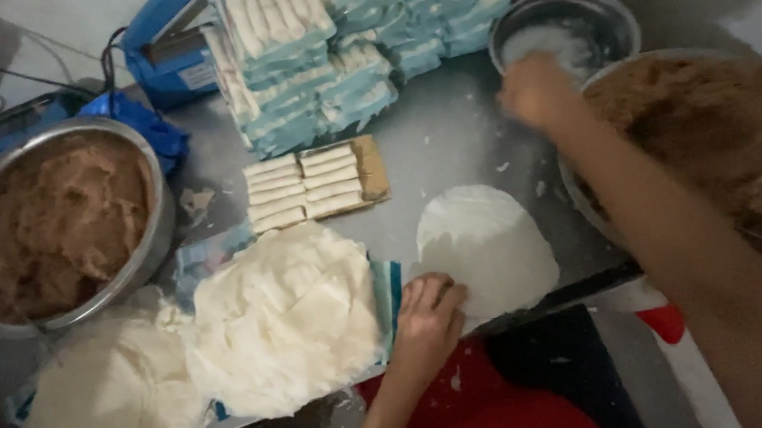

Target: The person repeatedly scoops a brown paste onto thin white sheets, rolls them into cylindrical rolls, and places the rolls on a wooden board. The person then gathers the rolls and places them into a plastic bag.

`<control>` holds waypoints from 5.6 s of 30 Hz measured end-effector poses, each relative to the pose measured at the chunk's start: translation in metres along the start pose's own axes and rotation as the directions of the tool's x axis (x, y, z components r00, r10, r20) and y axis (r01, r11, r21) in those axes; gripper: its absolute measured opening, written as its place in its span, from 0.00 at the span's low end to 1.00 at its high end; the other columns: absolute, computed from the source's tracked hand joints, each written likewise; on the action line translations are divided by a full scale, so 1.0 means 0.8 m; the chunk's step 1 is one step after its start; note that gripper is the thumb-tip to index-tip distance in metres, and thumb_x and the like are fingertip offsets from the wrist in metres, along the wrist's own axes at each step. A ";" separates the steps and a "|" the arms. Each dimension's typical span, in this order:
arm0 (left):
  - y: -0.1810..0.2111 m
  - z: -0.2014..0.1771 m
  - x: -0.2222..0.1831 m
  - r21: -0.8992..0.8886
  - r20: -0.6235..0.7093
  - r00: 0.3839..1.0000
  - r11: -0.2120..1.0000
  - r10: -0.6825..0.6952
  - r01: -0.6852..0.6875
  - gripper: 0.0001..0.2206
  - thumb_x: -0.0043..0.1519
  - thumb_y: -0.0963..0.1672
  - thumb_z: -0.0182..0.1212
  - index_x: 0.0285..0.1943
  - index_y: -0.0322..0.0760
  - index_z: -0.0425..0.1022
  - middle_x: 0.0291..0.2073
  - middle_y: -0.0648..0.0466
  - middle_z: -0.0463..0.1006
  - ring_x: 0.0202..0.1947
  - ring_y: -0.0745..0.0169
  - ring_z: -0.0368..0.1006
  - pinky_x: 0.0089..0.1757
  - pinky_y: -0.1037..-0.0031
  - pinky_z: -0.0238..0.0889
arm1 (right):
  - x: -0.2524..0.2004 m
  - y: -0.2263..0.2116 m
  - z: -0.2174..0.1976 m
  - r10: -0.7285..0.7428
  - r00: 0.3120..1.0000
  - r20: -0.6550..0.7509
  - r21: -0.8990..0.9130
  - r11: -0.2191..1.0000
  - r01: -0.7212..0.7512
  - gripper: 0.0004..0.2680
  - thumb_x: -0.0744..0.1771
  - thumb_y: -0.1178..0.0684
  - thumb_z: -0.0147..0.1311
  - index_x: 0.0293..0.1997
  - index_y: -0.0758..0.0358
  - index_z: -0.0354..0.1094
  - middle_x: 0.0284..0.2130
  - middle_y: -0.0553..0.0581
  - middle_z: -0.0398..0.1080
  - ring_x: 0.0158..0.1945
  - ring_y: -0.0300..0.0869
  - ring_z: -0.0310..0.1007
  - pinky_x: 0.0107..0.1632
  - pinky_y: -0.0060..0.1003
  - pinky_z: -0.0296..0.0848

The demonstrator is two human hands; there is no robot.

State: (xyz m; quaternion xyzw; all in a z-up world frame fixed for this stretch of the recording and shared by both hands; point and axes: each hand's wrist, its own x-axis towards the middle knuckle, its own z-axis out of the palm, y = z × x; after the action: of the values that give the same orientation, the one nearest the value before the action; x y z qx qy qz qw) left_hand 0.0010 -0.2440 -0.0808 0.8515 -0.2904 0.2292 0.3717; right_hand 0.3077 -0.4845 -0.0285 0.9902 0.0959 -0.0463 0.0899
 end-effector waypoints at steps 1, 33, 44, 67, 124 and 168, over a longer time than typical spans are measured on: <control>0.000 0.003 0.000 -0.006 -0.002 1.000 1.000 0.004 -0.004 0.11 0.57 0.32 0.60 0.48 0.29 0.74 0.42 0.45 0.71 0.45 0.46 0.67 0.47 0.60 0.61 | -0.061 -0.031 -0.034 0.006 1.000 -0.001 -0.005 1.000 -0.006 0.12 0.71 0.49 0.49 0.42 0.67 0.77 0.38 0.59 0.77 0.43 0.50 0.75 0.53 0.45 0.70; 0.017 0.047 -0.010 0.056 0.076 0.996 0.998 0.037 -0.041 0.12 0.59 0.35 0.65 0.51 0.31 0.76 0.45 0.44 0.75 0.45 0.47 0.70 0.47 0.57 0.65 | -0.418 0.093 -0.029 -0.001 0.998 -0.064 -0.604 0.796 -0.038 0.23 0.66 0.44 0.54 0.68 0.56 0.56 0.34 0.51 0.71 0.35 0.40 0.74 0.33 0.30 0.73; 0.014 0.048 -0.012 0.024 0.065 0.998 1.000 0.009 -0.010 0.11 0.61 0.37 0.65 0.52 0.33 0.76 0.45 0.46 0.74 0.45 0.49 0.69 0.46 0.59 0.64 | -0.330 0.072 -0.180 0.270 0.926 0.265 -0.723 0.691 0.006 0.08 0.67 0.42 0.53 0.25 0.35 0.72 0.19 0.32 0.67 0.27 0.28 0.67 0.35 0.31 0.64; 0.030 0.047 0.002 0.043 -0.074 0.972 0.973 -0.224 0.227 0.06 0.60 0.40 0.68 0.44 0.44 0.81 0.61 0.44 0.68 0.63 0.37 0.64 0.56 0.49 0.56 | -0.364 -0.023 -0.049 -0.106 0.876 0.470 0.086 0.994 0.074 0.09 0.72 0.44 0.39 0.51 0.30 0.69 0.43 0.37 0.74 0.49 0.33 0.75 0.54 0.33 0.72; -0.038 0.063 0.051 0.297 0.008 0.999 0.955 -0.035 0.031 0.06 0.66 0.45 0.62 0.41 0.39 0.80 0.36 0.53 0.75 0.42 0.54 0.70 0.44 0.66 0.62 | -0.287 -0.087 0.119 -0.383 0.685 -0.619 0.182 0.779 0.600 0.10 0.72 0.60 0.42 0.53 0.61 0.73 0.42 0.53 0.73 0.49 0.46 0.74 0.47 0.37 0.72; -0.086 0.083 0.073 -0.003 0.054 0.945 0.946 -0.322 0.323 0.05 0.64 0.42 0.61 0.41 0.42 0.82 0.39 0.52 0.76 0.44 0.50 0.70 0.47 0.62 0.64 | -0.252 -0.090 0.088 -0.325 0.714 -0.620 0.223 0.800 0.557 0.08 0.72 0.60 0.45 0.50 0.68 0.73 0.43 0.60 0.74 0.50 0.50 0.75 0.51 0.36 0.74</control>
State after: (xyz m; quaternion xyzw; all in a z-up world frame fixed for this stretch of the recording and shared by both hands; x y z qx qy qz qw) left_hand 0.1008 -0.2756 -0.1208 0.8910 -0.1583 0.1410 0.4015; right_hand 0.0910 -0.4646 -0.0873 0.9029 0.3449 0.2030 -0.1570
